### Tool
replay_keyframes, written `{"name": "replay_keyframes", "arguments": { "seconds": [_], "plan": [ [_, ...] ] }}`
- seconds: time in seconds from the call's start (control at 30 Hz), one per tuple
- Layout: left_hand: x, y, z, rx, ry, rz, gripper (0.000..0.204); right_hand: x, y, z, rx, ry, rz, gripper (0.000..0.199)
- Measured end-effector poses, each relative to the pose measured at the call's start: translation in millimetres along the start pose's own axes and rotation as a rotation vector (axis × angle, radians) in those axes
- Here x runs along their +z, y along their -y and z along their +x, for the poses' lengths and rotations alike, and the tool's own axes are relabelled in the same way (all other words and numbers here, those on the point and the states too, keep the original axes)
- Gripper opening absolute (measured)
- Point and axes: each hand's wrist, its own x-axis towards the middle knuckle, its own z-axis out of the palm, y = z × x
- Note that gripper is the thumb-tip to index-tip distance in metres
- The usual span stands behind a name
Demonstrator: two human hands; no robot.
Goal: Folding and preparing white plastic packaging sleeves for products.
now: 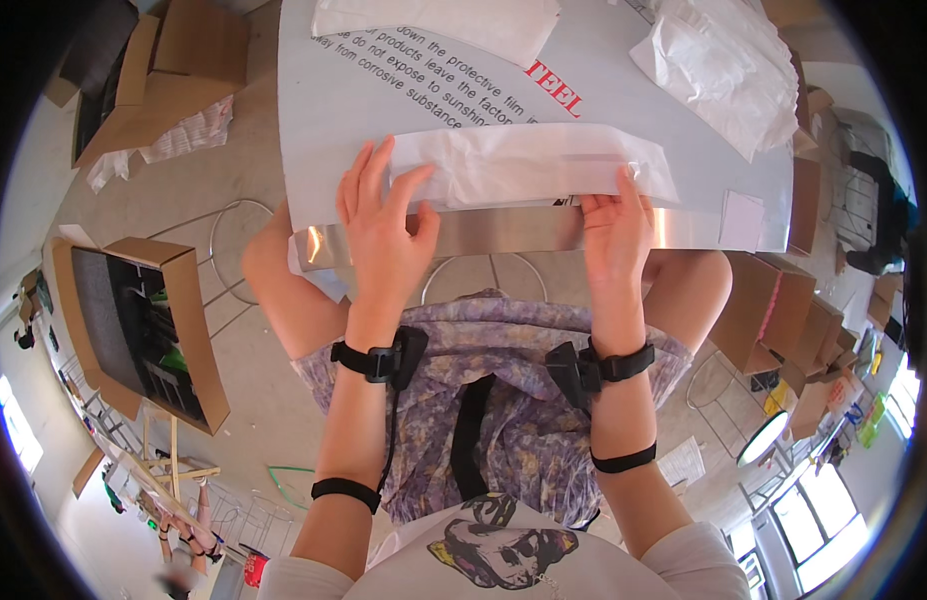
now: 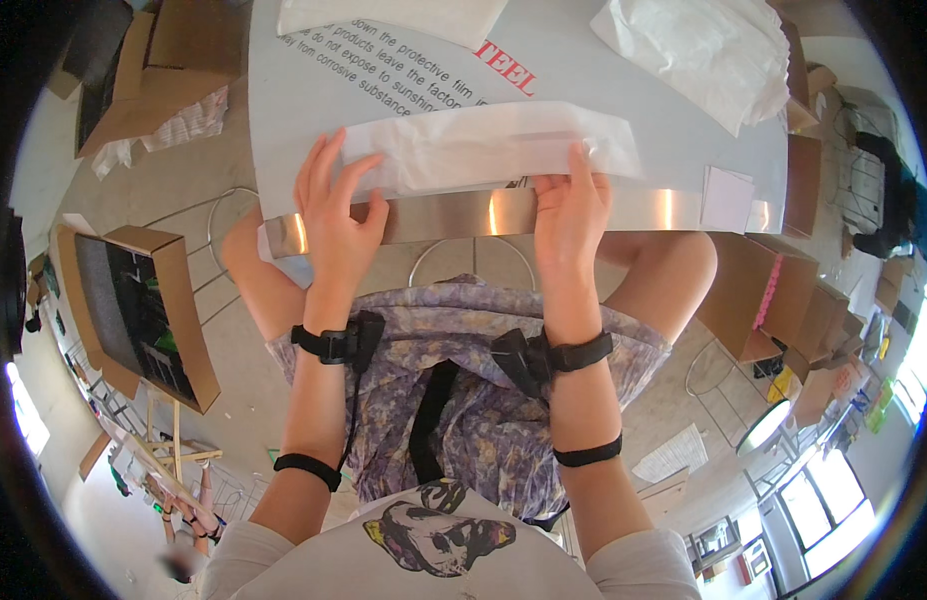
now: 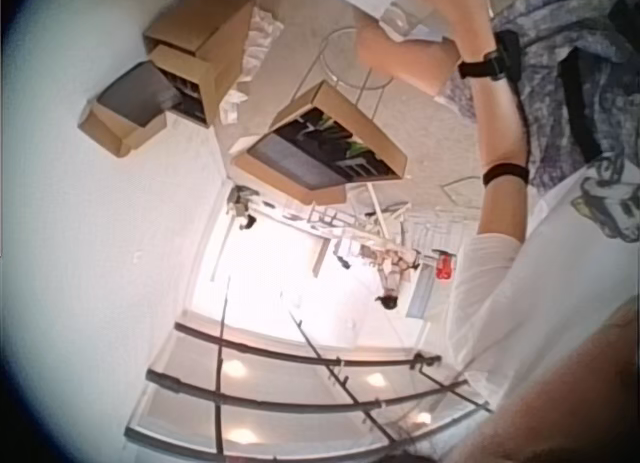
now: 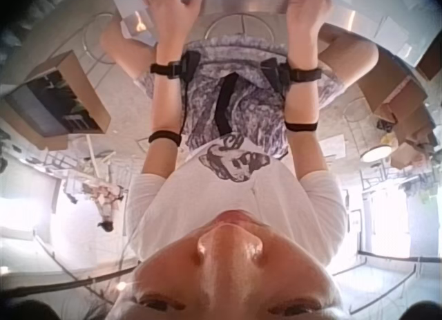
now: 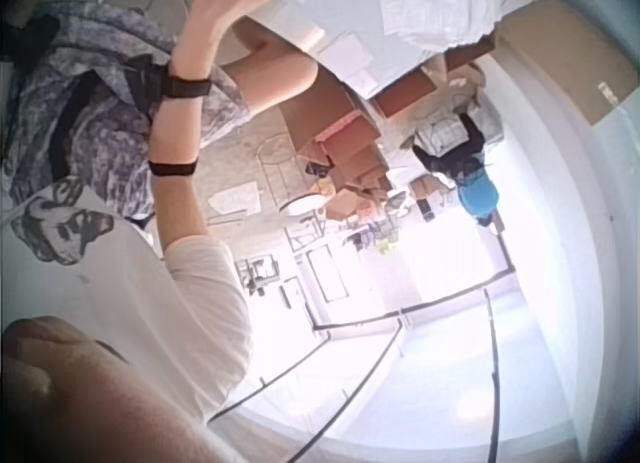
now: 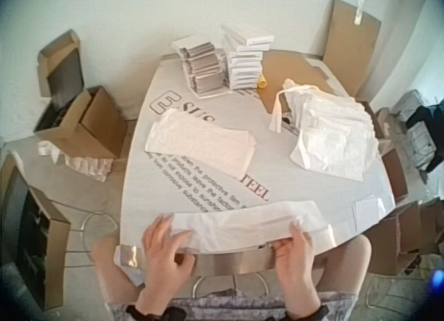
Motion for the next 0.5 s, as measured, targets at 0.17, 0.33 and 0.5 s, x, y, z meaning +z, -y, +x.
{"name": "replay_keyframes", "arguments": {
  "seconds": [0.17, 0.33, 0.5],
  "plan": [
    [-1.8, 0.1, -2.3, -0.016, -0.003, 0.009, 0.033, 5.5, -1.0, -5.8, -0.022, 0.0, -0.025, 0.024],
    [-1.1, 1.3, -2.9, 0.012, -0.013, 0.001, 0.034, 2.3, 5.4, -9.2, -0.092, 0.003, -0.221, 0.024],
    [-3.3, 3.3, -3.0, 0.009, -0.017, 0.012, 0.031, -12.8, 20.1, -28.1, -0.095, -0.013, -0.384, 0.02]
  ]
}}
